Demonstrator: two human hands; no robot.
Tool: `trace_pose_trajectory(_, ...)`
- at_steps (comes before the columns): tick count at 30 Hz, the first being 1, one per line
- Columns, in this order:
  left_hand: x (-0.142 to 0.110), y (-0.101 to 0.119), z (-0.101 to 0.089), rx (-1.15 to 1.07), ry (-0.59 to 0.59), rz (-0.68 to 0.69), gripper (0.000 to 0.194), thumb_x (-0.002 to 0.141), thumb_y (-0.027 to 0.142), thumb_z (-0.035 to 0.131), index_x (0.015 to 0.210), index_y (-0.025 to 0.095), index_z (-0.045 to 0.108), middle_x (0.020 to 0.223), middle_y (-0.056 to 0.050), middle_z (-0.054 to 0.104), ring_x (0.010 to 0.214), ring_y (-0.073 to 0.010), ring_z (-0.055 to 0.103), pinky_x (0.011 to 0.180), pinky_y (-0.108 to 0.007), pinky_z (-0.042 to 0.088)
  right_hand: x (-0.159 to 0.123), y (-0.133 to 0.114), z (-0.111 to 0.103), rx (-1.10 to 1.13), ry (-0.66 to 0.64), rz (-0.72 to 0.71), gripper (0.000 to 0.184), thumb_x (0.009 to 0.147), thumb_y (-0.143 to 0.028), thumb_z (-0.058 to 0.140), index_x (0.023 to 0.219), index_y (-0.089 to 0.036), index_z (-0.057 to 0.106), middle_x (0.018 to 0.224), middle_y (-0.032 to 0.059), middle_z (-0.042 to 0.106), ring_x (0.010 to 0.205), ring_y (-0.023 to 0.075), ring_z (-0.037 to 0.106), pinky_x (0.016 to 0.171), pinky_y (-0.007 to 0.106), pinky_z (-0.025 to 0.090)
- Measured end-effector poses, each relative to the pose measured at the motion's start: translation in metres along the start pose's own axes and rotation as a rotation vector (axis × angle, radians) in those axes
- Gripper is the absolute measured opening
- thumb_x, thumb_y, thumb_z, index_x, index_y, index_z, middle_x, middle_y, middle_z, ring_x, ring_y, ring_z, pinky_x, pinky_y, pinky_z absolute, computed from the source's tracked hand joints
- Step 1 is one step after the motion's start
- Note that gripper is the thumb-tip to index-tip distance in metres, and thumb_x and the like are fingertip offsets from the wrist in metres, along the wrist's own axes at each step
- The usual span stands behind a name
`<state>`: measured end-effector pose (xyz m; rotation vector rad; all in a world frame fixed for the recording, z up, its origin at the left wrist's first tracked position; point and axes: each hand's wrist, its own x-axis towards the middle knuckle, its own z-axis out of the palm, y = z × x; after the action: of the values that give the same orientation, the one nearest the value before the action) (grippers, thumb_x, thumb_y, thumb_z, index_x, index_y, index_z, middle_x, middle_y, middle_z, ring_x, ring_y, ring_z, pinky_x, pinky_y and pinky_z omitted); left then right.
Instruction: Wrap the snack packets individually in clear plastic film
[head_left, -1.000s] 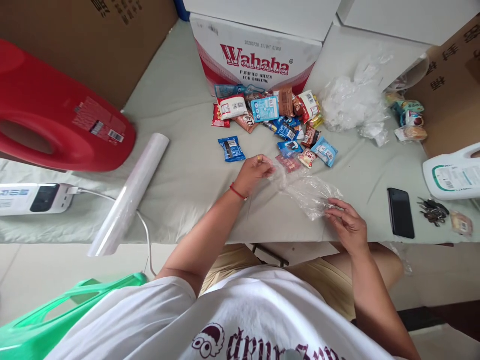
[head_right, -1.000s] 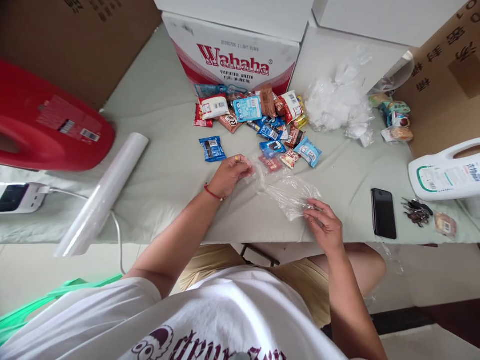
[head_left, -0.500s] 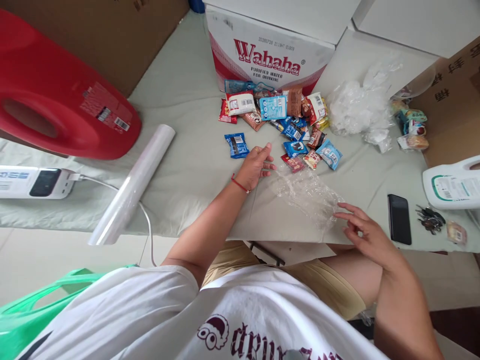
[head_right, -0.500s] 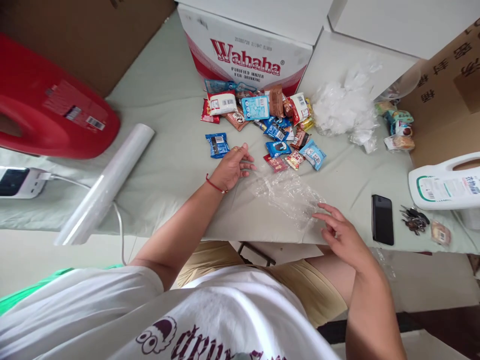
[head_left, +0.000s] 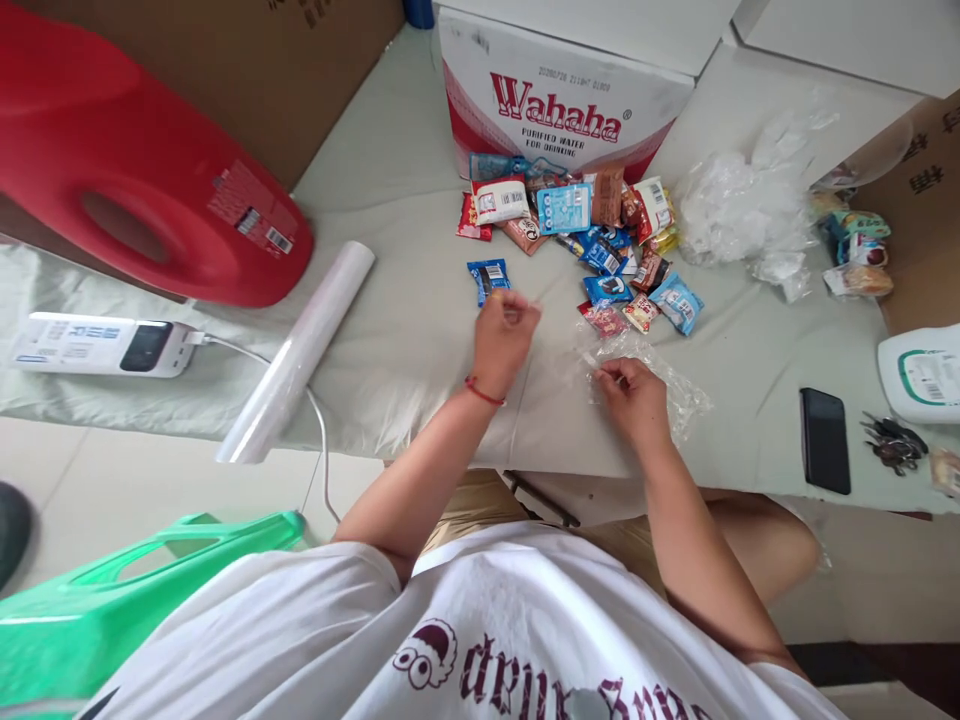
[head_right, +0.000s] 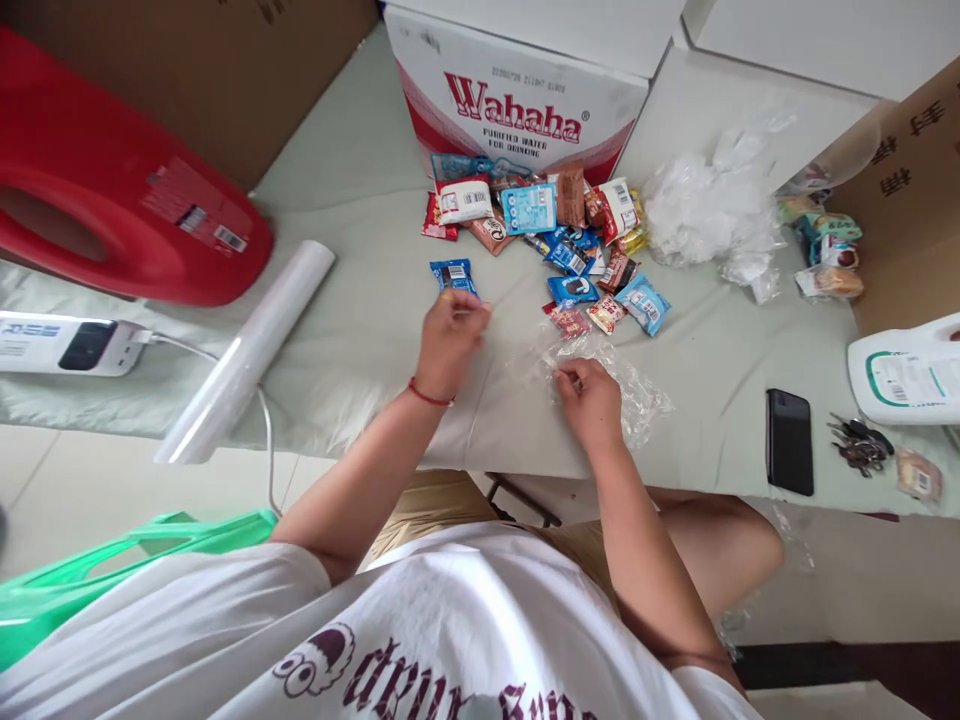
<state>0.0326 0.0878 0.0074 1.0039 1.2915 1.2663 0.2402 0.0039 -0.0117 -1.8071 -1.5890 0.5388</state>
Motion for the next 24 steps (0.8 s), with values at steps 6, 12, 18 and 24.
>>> trace_pose_trajectory(6,-0.066,-0.006,-0.022,0.174,-0.303,-0.345,0.054,0.089,0.068,0.064,0.065,0.02,0.063,0.056,0.0,0.056,0.051,-0.0135,0.049,0.056,-0.03,0.038,-0.011,-0.017,0.002,0.464,0.035,0.291,0.027,0.08,-0.047,0.073,0.084,-0.02,0.07,0.069,-0.0025,0.059,0.056,0.0109,0.041,0.054,0.026,0.035)
trace_pose_trajectory(12,-0.087,-0.015,0.007,0.043,-0.173,-0.211,0.024,0.077,0.04,0.08,0.081,0.02,0.068,0.081,0.001,0.066,0.079,-0.0148,0.06,0.075,-0.027,0.047,-0.029,-0.047,0.009,0.762,-0.019,0.377,0.032,0.072,-0.049,0.081,0.08,-0.021,0.067,0.067,-0.0038,0.057,0.055,0.0097,0.041,0.049,0.023,0.035)
trace_pose_trajectory(18,-0.062,0.0,-0.009,-0.377,-0.081,-0.487,0.017,0.083,0.031,0.066,0.084,0.021,0.052,0.076,0.001,0.064,0.069,-0.0136,0.067,0.063,-0.024,0.053,-0.022,-0.034,-0.025,1.051,0.133,0.458,0.04,0.063,-0.043,0.092,0.08,-0.023,0.062,0.088,-0.0035,0.066,0.077,0.0098,0.06,0.067,0.021,0.054)
trace_pose_trajectory(24,-0.023,-0.006,-0.03,0.066,0.035,-0.277,0.019,0.094,0.031,0.053,0.078,0.021,0.052,0.055,0.008,0.039,0.045,-0.0082,0.034,0.046,-0.021,0.028,-0.006,0.0,-0.041,1.004,0.1,0.638,0.047,0.059,-0.042,0.094,0.082,-0.022,0.058,0.078,-0.0029,0.068,0.058,0.0078,0.057,0.043,0.015,0.042)
